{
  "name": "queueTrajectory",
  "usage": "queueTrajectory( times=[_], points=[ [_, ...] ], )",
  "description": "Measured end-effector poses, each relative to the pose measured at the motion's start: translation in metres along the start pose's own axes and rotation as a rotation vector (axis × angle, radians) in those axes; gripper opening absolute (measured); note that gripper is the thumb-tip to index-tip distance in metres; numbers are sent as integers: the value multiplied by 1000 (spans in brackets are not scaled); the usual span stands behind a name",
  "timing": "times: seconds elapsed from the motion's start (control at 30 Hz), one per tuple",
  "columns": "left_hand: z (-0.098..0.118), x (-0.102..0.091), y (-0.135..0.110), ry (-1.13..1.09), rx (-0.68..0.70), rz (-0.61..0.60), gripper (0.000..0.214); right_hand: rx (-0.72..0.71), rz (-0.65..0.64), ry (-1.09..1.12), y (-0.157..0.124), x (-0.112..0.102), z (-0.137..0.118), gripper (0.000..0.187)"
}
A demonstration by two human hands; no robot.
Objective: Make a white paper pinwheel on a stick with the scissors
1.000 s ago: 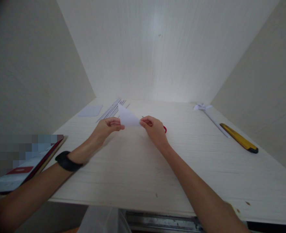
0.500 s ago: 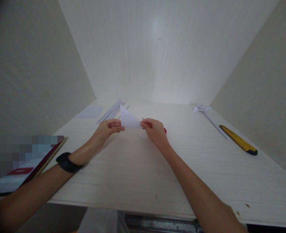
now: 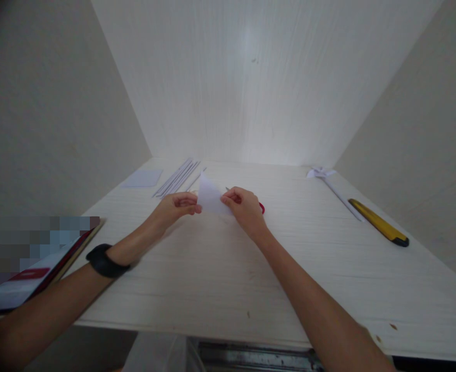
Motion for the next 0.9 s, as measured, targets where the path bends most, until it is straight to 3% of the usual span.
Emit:
queueTrajectory(
  times=[0.47, 0.73, 0.9],
  points=[
    [-2, 5, -1, 73, 0, -81, 13, -18, -2, 8, 3, 1, 0, 17],
    [0, 2, -1, 20, 7, -14, 9, -3, 36, 50, 1, -1, -1, 19],
    [1, 3, -2, -10, -16, 0, 11, -32, -6, 40, 2, 0, -1, 19]
  ],
)
Point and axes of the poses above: each hand's wrist, its own y-axis towards the middle knuckle, its own x-axis out of the palm, z = x × y, the point moved 2 cm from there along y, towards the middle knuckle, and after that the axes turned 4 degrees about -z, right-handed, at the moved point
